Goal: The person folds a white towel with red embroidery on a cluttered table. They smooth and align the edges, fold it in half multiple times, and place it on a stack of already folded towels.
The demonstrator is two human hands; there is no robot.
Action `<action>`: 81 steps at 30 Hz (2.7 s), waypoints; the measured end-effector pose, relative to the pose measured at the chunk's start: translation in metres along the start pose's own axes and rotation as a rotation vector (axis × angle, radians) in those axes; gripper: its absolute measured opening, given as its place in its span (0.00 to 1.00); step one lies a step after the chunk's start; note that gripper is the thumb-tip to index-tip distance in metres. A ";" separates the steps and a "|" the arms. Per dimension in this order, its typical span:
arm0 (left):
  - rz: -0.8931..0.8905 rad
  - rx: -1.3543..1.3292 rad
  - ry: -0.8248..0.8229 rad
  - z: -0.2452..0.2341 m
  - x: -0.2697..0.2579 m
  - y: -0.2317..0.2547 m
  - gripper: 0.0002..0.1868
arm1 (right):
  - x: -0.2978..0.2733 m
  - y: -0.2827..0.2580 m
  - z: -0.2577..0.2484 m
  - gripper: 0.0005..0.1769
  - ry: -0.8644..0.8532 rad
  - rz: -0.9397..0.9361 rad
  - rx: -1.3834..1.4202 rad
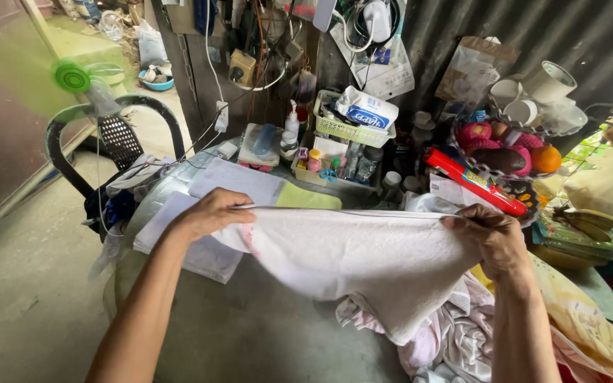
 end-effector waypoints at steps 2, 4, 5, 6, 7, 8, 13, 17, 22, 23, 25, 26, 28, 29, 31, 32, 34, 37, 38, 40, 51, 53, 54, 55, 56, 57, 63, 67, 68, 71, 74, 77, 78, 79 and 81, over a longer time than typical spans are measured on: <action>-0.061 -0.085 0.135 -0.009 -0.005 0.009 0.37 | 0.010 0.005 -0.011 0.10 -0.039 -0.007 0.004; 0.044 -0.218 0.200 -0.010 -0.005 0.014 0.25 | 0.010 0.006 -0.013 0.09 -0.034 -0.004 -0.021; 0.147 -0.353 0.262 -0.011 -0.006 0.016 0.14 | 0.011 0.006 -0.014 0.09 -0.029 0.003 -0.047; 0.149 -0.352 0.263 -0.009 -0.001 0.005 0.14 | 0.014 0.009 -0.014 0.09 -0.029 0.001 -0.046; 0.154 -0.493 0.337 -0.008 0.003 -0.006 0.12 | 0.018 0.013 -0.014 0.09 -0.021 0.033 -0.013; 0.158 -0.633 0.410 -0.008 0.007 -0.018 0.11 | 0.022 0.016 -0.014 0.10 -0.014 0.066 0.022; -0.034 -0.803 0.787 0.001 0.015 0.000 0.22 | 0.016 0.012 -0.008 0.08 -0.019 0.076 0.002; -0.205 -0.703 0.829 0.001 0.011 0.018 0.37 | 0.008 0.009 -0.008 0.09 -0.089 0.059 0.011; -0.162 -0.538 0.830 -0.009 -0.004 0.034 0.24 | 0.013 0.028 -0.022 0.08 -0.314 -0.064 -0.123; -0.037 -0.524 0.812 -0.015 -0.003 0.022 0.18 | 0.012 0.033 -0.022 0.09 -0.463 -0.098 -0.128; -0.042 -0.523 0.905 -0.027 -0.008 0.010 0.16 | 0.007 0.033 -0.019 0.09 -0.461 0.006 -0.210; -0.051 -0.518 0.997 -0.033 -0.011 0.004 0.15 | 0.003 0.035 -0.018 0.11 -0.460 0.115 -0.289; 0.030 -0.402 1.070 -0.033 -0.022 0.000 0.15 | -0.007 0.025 -0.012 0.09 -0.426 0.086 -0.344; 0.115 -0.283 1.141 -0.035 -0.028 -0.001 0.16 | -0.012 0.020 -0.009 0.07 -0.394 0.053 -0.400; 0.120 -0.263 1.159 -0.043 -0.034 -0.003 0.17 | -0.024 0.014 -0.005 0.08 -0.385 0.079 -0.387; 0.120 -0.243 1.181 -0.047 -0.039 -0.005 0.17 | -0.030 0.011 -0.003 0.09 -0.382 0.108 -0.376; 0.120 -0.255 1.231 -0.046 -0.050 0.003 0.17 | -0.025 0.014 -0.002 0.09 -0.421 0.144 -0.424; 0.040 -0.365 1.275 -0.074 -0.065 -0.025 0.17 | -0.010 0.034 -0.011 0.15 -0.433 0.225 -0.611; -0.037 -0.461 1.268 -0.089 -0.070 -0.042 0.18 | -0.003 0.042 -0.016 0.22 -0.404 0.266 -0.749; -0.064 -0.426 1.297 -0.100 -0.080 -0.052 0.20 | -0.008 0.039 -0.022 0.29 -0.427 0.256 -0.744; -0.200 -0.146 1.434 -0.124 -0.124 -0.077 0.21 | -0.021 0.063 -0.116 0.22 -0.205 0.407 -0.430; -0.294 -0.118 1.286 -0.105 -0.117 -0.068 0.14 | -0.019 0.055 -0.105 0.38 -0.093 0.392 -0.488; -0.300 -0.119 1.286 -0.103 -0.113 -0.101 0.14 | -0.021 0.054 -0.091 0.38 -0.095 0.396 -0.491; -0.217 -0.092 1.275 -0.101 -0.108 -0.133 0.11 | -0.023 0.052 -0.079 0.33 -0.037 0.417 -0.398; -0.131 -0.064 1.264 -0.101 -0.104 -0.164 0.10 | -0.024 0.050 -0.065 0.29 0.021 0.435 -0.303; -0.133 -0.063 1.267 -0.095 -0.101 -0.186 0.10 | -0.012 0.076 -0.067 0.29 0.018 0.435 -0.305; -0.300 0.113 1.046 -0.051 -0.088 -0.221 0.19 | 0.017 0.149 -0.059 0.30 0.181 0.536 -0.158; -0.369 0.365 0.924 -0.035 -0.068 -0.242 0.20 | 0.012 0.153 -0.055 0.28 0.341 0.596 -0.160; -0.292 0.385 0.987 -0.032 -0.061 -0.257 0.19 | 0.015 0.155 -0.057 0.31 0.384 0.603 -0.249; -0.203 0.397 1.065 -0.029 -0.038 -0.287 0.11 | 0.045 0.196 -0.084 0.23 0.442 0.462 -0.727; -0.229 0.314 1.073 -0.021 -0.025 -0.275 0.08 | 0.054 0.205 -0.086 0.27 0.506 0.397 -0.933; -0.366 0.336 0.948 -0.014 -0.024 -0.252 0.16 | 0.033 0.181 -0.055 0.28 0.621 0.410 -0.966; -0.368 0.337 0.948 -0.007 -0.032 -0.219 0.16 | 0.034 0.186 -0.051 0.28 0.619 0.410 -0.967; -0.385 0.379 0.852 0.002 -0.039 -0.185 0.17 | 0.035 0.189 -0.048 0.23 0.642 0.319 -1.022; -0.399 0.422 0.758 0.021 -0.048 -0.159 0.19 | 0.034 0.196 -0.040 0.20 0.664 0.223 -1.072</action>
Point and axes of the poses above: each hand's wrist, its own x-axis towards the middle knuckle, its own z-axis out of the palm, y = z × x, the point moved 2 cm from there along x, towards the middle knuckle, and after that the axes turned 14 degrees about z, right-handed, at the moved point
